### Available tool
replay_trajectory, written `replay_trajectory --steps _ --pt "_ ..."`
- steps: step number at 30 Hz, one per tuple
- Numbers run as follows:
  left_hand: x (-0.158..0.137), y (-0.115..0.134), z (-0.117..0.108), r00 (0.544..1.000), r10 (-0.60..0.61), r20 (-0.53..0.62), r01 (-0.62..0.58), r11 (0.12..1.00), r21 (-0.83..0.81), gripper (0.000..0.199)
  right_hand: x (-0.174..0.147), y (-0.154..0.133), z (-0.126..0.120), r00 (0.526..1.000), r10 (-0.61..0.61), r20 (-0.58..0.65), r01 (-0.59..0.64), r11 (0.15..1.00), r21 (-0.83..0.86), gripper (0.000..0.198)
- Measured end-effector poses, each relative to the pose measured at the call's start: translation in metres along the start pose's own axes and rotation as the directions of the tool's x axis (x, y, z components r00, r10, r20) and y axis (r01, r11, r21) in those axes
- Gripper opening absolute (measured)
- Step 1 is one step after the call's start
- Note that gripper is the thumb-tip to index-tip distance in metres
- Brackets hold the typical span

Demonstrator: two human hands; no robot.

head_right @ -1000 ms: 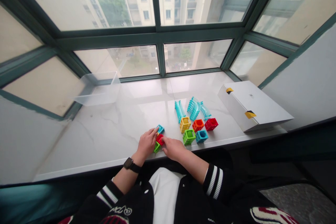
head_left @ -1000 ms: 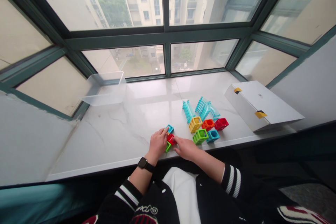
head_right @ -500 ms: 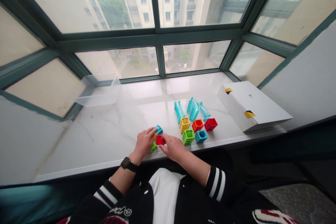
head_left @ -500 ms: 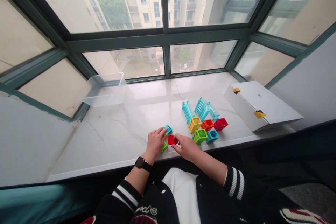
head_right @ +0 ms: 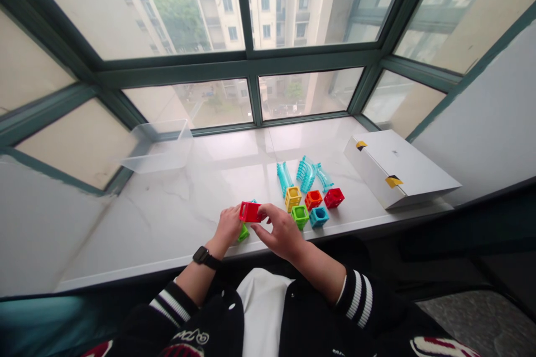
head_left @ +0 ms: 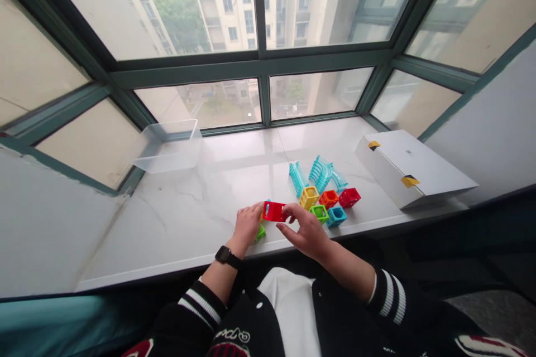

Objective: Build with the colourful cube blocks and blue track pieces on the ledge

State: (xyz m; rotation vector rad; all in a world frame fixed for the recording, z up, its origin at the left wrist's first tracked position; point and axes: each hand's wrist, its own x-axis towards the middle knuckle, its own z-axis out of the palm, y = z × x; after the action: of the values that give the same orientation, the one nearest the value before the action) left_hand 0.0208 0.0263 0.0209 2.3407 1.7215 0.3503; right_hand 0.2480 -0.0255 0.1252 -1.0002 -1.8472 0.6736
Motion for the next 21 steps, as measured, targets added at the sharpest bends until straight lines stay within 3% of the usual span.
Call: replay_trajectory --steps 3,6,8,11,14,21 --pt "0.001 0.0 -0.005 0.999 -0.012 -0.038 0.01 0.999 -0.053 0.049 -0.001 -0.001 -0.004 1.0 -0.028 -0.006 0.028 0.999 -0.022 0.024" --pt "-0.001 0.005 -0.016 0.987 -0.059 -0.152 0.016 0.962 -0.271 0.044 -0.004 0.004 -0.006 1.0 -0.02 0.024 0.021 0.999 -0.047 0.026" --pt "-0.004 0.011 -0.026 0.978 -0.114 -0.174 0.008 0.858 -0.514 0.044 -0.007 0.008 -0.006 0.998 0.007 0.056 -0.004 0.999 -0.054 0.029" --pt "-0.011 0.025 -0.043 0.986 -0.134 -0.101 -0.001 0.6 -0.8 0.056 -0.008 0.012 -0.004 0.994 0.046 0.101 -0.039 0.997 -0.069 0.033" --pt "-0.018 0.039 -0.055 0.992 -0.086 -0.089 -0.034 0.505 -0.863 0.054 -0.007 0.013 -0.002 0.991 0.053 0.123 -0.042 0.995 -0.091 0.034" --pt "-0.024 0.055 -0.061 0.98 -0.102 -0.172 -0.098 0.508 -0.856 0.051 -0.005 0.012 -0.003 0.99 0.001 0.139 0.007 0.998 -0.059 0.033"
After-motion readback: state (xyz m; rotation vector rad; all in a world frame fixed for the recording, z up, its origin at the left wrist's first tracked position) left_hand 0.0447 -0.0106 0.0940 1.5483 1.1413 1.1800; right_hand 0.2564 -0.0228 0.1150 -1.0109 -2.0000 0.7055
